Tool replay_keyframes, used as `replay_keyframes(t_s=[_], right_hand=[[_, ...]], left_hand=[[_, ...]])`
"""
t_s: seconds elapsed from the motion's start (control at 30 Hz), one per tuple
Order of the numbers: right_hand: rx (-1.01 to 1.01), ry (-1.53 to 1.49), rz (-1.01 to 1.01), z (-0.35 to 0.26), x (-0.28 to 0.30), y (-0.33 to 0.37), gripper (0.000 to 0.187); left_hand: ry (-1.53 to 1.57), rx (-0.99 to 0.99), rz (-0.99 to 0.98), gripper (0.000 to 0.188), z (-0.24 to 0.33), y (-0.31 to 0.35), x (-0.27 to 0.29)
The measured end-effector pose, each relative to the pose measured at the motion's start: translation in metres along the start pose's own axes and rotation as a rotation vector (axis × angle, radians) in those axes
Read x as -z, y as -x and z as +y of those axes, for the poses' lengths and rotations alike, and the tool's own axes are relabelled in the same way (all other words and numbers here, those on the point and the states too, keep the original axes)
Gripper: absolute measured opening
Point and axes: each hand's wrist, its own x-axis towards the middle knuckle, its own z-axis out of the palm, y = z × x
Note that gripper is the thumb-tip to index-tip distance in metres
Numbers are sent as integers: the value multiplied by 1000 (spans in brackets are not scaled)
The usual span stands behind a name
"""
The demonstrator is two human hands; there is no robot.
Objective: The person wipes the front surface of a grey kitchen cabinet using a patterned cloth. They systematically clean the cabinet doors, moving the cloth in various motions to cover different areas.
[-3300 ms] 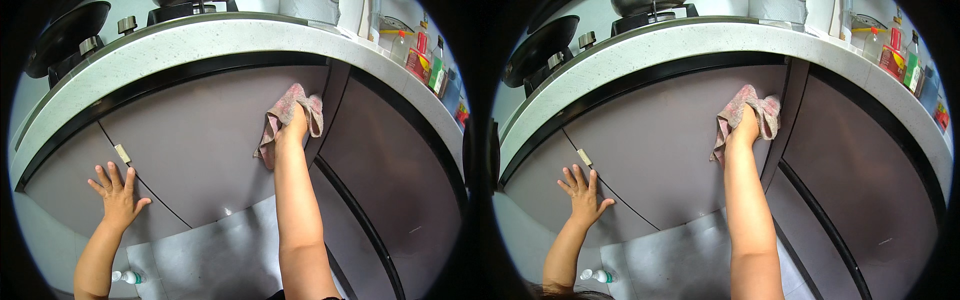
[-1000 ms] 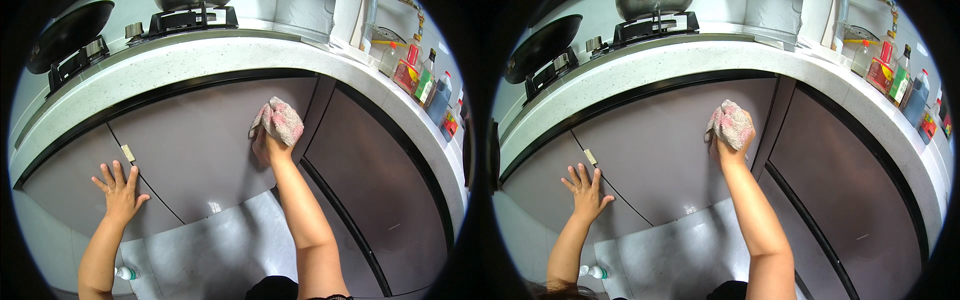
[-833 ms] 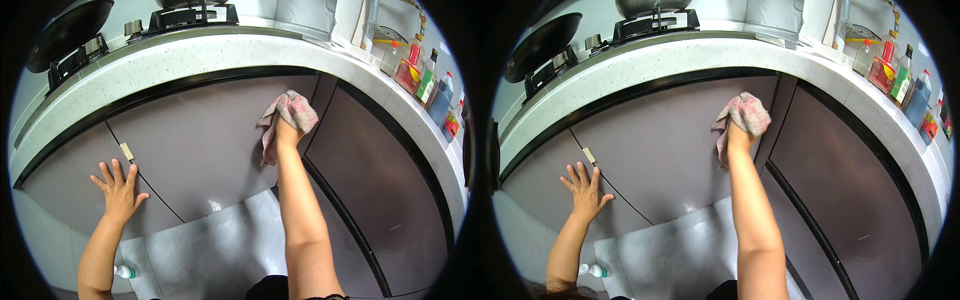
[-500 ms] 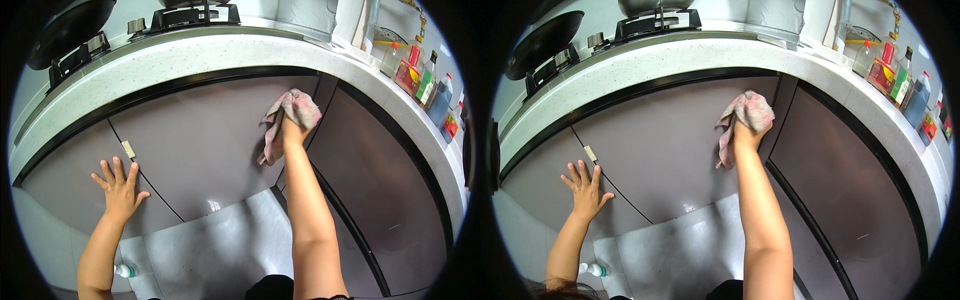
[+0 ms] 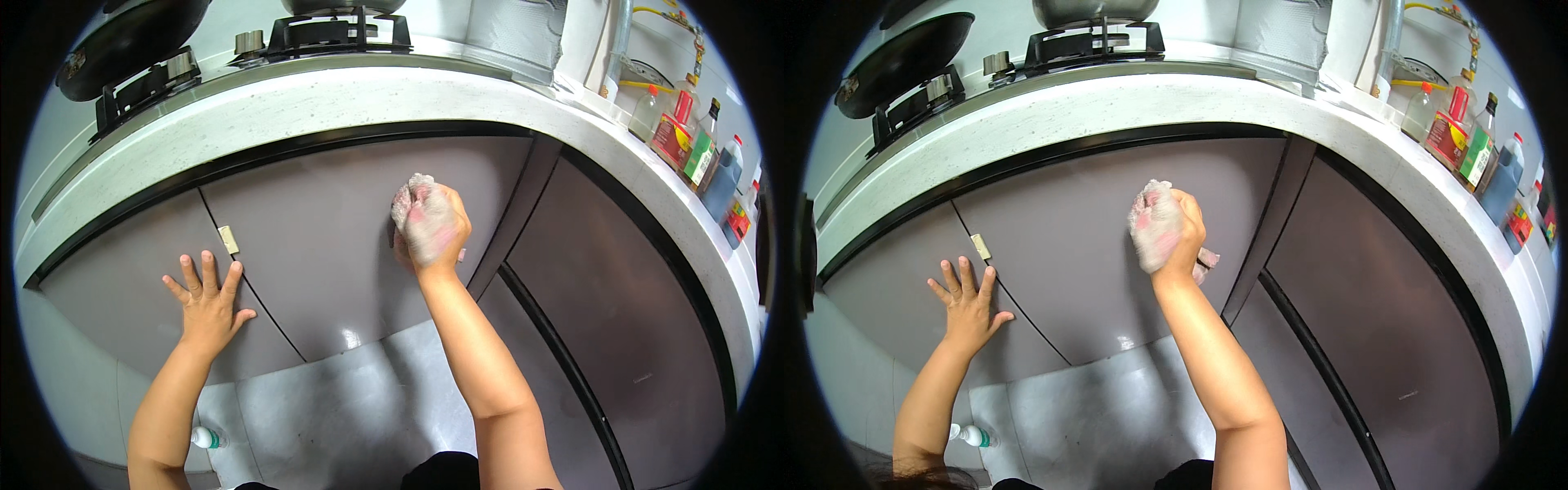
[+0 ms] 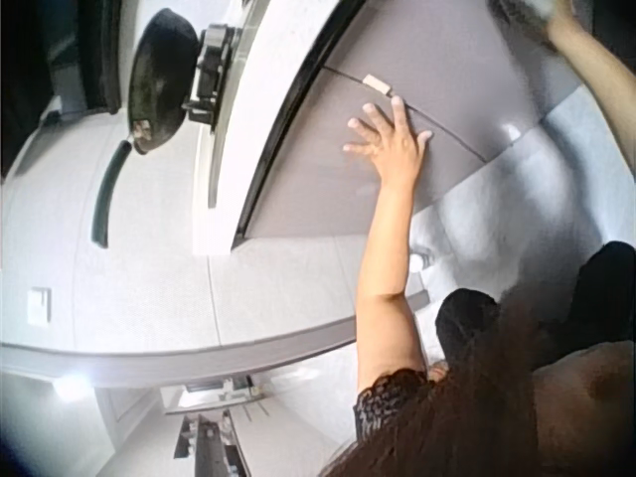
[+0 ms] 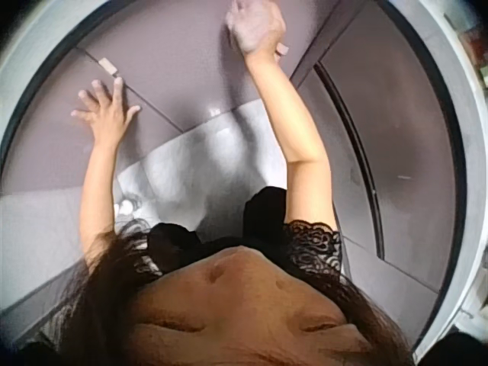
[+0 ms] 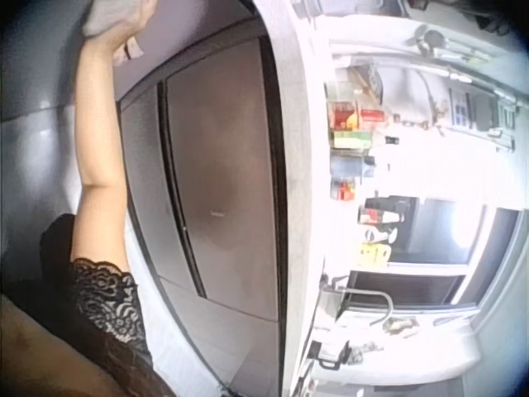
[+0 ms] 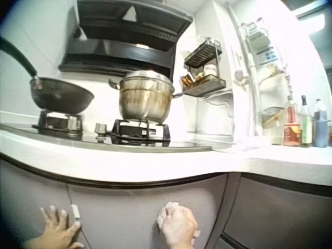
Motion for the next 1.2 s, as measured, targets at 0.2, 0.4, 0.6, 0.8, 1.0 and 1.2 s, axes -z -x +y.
replay_keyframes(t_s=[0.2,0.4,0.6,0.8,1.0,1.2], right_hand=[[-83,-218,148,-20,-19,10,18],[304,-1,52,-33,-17,-13,29],[560,172,23,-17,-12,10,35],[536,178,72,-27,-18,-9,34],[533,206,46,-19,-14,0,32],[496,192,68,-20,-18,9,34]], left_hand=[[-10,-12,19,112,1,-3,-2],[-29,-11,-3,110,-1,0,-2],[0,-9,-4,108,-1,-2,-2],[-8,-10,-3,109,1,0,-5],[-1,-9,4,113,-1,-1,-4],[-7,-17,9,113,-1,-1,-6]])
